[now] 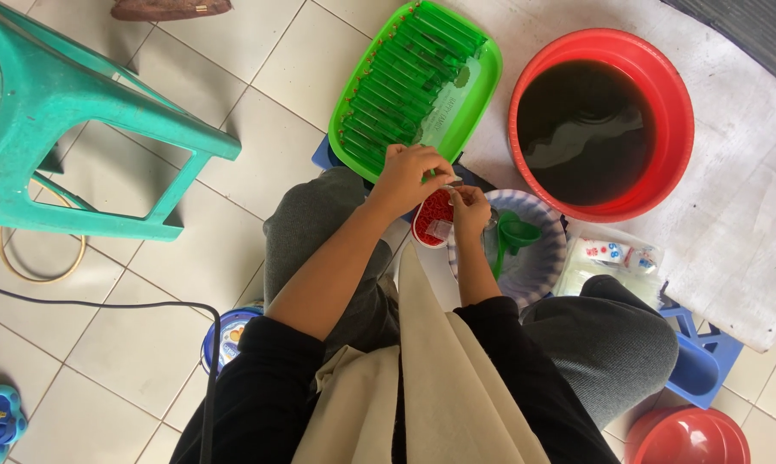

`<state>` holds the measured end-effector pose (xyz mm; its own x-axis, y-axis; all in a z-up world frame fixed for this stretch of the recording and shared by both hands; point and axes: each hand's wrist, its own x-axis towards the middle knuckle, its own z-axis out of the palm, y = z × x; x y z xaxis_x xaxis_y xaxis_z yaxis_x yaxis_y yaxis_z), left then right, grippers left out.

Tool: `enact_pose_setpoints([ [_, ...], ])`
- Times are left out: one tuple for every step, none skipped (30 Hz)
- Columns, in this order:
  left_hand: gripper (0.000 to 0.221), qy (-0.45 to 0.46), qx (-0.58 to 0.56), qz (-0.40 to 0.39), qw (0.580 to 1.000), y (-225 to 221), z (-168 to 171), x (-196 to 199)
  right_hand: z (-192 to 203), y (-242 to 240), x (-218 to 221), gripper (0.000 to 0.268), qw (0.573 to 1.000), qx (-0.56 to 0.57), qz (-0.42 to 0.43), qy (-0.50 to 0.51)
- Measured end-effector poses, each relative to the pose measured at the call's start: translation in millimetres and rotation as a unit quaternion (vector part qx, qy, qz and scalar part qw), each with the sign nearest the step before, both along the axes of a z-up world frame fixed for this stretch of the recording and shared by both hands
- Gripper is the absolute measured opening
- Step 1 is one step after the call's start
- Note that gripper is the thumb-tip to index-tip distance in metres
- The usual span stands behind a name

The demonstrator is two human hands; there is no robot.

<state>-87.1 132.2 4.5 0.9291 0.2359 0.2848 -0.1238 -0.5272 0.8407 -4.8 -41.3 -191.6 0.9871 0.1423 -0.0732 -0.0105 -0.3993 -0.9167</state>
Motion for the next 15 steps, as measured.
enact_pose_setpoints([
  [0.005,0.000,0.000,0.000,1.000,-2,-1,-1,4,0,-1,0.009,1.000,0.000,0.000,0.000],
  [0.005,-0.001,0.003,-0.007,1.000,-5,-2,-1,8,0,-1,0.011,0.998,0.056,-0.013,0.018],
  [0.006,-0.003,0.007,-0.015,1.000,-7,-3,-1,12,0,-2,0.014,0.993,0.113,-0.026,0.034],
  [0.006,-0.003,0.007,-0.017,1.000,-10,-6,-1,19,-6,-2,0.014,0.993,0.112,-0.027,0.034],
  [0.007,-0.004,0.016,-0.026,1.000,-12,-8,0,26,-12,-1,0.031,0.986,0.157,0.030,0.044],
  [0.008,-0.006,0.025,-0.036,0.999,-15,-10,2,33,-18,0,0.048,0.974,0.202,0.086,0.054],
  [0.008,-0.007,0.024,-0.039,0.999,-18,-13,2,47,-22,-2,0.048,0.975,0.201,0.083,0.053],
  [0.008,-0.004,0.031,-0.052,0.998,-21,-16,3,61,-25,-4,0.027,0.980,0.157,0.118,0.043],
  [0.008,-0.002,0.038,-0.066,0.997,-25,-20,5,75,-30,-6,0.009,0.982,0.112,0.151,0.032],
  [0.008,-0.004,0.037,-0.070,0.997,-30,-20,5,76,-40,-5,0.009,0.982,0.111,0.147,0.030],
  [0.008,-0.001,0.039,-0.077,0.996,-34,-20,5,77,-50,-5,0.007,0.977,0.156,0.135,0.051],
  [0.007,0.001,0.042,-0.083,0.996,-39,-21,6,78,-61,-5,0.015,0.969,0.202,0.124,0.070],
  [0.007,-0.001,0.041,-0.091,0.995,-44,-22,8,90,-70,-9,0.015,0.970,0.201,0.116,0.067],
  [0.009,-0.003,0.045,-0.116,0.992,-50,-24,9,101,-78,-13,0.018,0.971,0.193,0.132,0.039],
  [0.011,-0.006,0.051,-0.141,0.989,-54,-24,13,113,-85,-15,0.021,0.971,0.187,0.148,0.009],
])
